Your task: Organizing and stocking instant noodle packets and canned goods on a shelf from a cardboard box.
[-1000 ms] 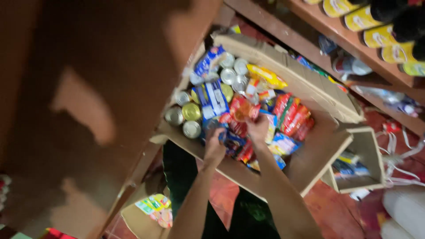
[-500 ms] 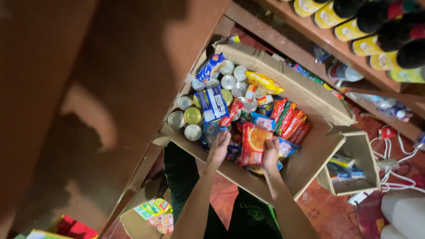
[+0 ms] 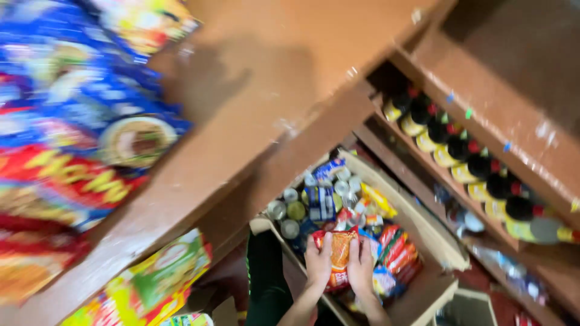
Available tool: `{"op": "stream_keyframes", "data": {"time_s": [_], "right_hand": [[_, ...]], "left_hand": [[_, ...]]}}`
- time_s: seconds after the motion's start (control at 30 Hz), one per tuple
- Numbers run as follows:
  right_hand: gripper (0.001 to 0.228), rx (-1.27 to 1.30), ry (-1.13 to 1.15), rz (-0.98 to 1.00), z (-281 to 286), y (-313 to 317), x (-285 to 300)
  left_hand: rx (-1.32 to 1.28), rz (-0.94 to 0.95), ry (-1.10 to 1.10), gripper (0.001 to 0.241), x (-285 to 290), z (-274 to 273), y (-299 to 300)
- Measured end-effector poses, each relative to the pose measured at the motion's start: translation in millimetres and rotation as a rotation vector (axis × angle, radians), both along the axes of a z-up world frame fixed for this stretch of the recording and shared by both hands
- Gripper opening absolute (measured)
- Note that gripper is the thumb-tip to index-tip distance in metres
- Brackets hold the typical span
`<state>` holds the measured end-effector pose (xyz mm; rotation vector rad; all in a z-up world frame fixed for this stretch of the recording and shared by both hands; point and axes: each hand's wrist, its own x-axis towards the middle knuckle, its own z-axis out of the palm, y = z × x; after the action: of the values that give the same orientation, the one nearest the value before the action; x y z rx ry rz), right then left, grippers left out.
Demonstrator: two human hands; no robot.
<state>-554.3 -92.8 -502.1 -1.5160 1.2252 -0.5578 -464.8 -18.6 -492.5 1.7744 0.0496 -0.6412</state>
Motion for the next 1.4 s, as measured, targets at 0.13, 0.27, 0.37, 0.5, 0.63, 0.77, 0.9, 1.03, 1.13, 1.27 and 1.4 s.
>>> {"op": "stream_keyframes", "data": {"time_s": [0.13,0.27,0.37,0.5,0.63,0.77,0.9,1.03,1.13,1.27,1.4], "right_hand": [[0.042,0.054,-0.147,0.178,52.3,-10.3,24.2],[0.04,0.01,-0.162,0.251,92.9,-9.4,35.4],[0.032,-0.071,-0.199,0.257,129.8,-14.6,51.5],[0.027,-0.121,-0.292,0.299,170.3,-38.9,72.2],[0.029,-0.291,-0.462,0.373,253.9,-74.0,106.7],[0.034,-0.192,-0.778,0.446,314.2,-109.2,160.0],[0.046,-0.088,-0.893,0.532,360.7,-128.7,210.1],[0.058,-0.158,-0.922,0.678,381.0,-160.2,264.2],[0.054,-0.151,-0.902,0.661,384.9,-181.2,310.4],[0.041,-0.635,-0.611,0.485,397.9,-196.9,365.1],[0.033,-0.57,-0.676,0.456,391.4,-211.2,432.5]], "left_hand": [[0.045,0.015,-0.219,0.041,26.6,90.2,-3.2],[-0.008,0.039,-0.304,0.035,32.5,146.6,2.1],[-0.06,0.099,-0.338,0.033,41.8,178.1,2.9],[-0.157,0.138,-0.413,0.031,53.0,228.1,-0.6],[-0.31,0.082,-0.538,0.049,67.6,301.6,-4.3],[-0.355,0.096,-0.889,0.067,86.8,354.3,-11.6],[-0.51,0.204,-0.973,0.044,134.5,373.9,-48.1],[-0.365,0.311,-1.214,0.021,187.2,393.1,-78.3],[-0.267,0.339,-1.232,0.02,217.1,405.0,-96.1],[-0.269,0.305,-1.098,0.04,250.8,425.8,-122.6],[-0.274,0.327,-1.06,0.054,295.2,424.7,-153.1]]}}
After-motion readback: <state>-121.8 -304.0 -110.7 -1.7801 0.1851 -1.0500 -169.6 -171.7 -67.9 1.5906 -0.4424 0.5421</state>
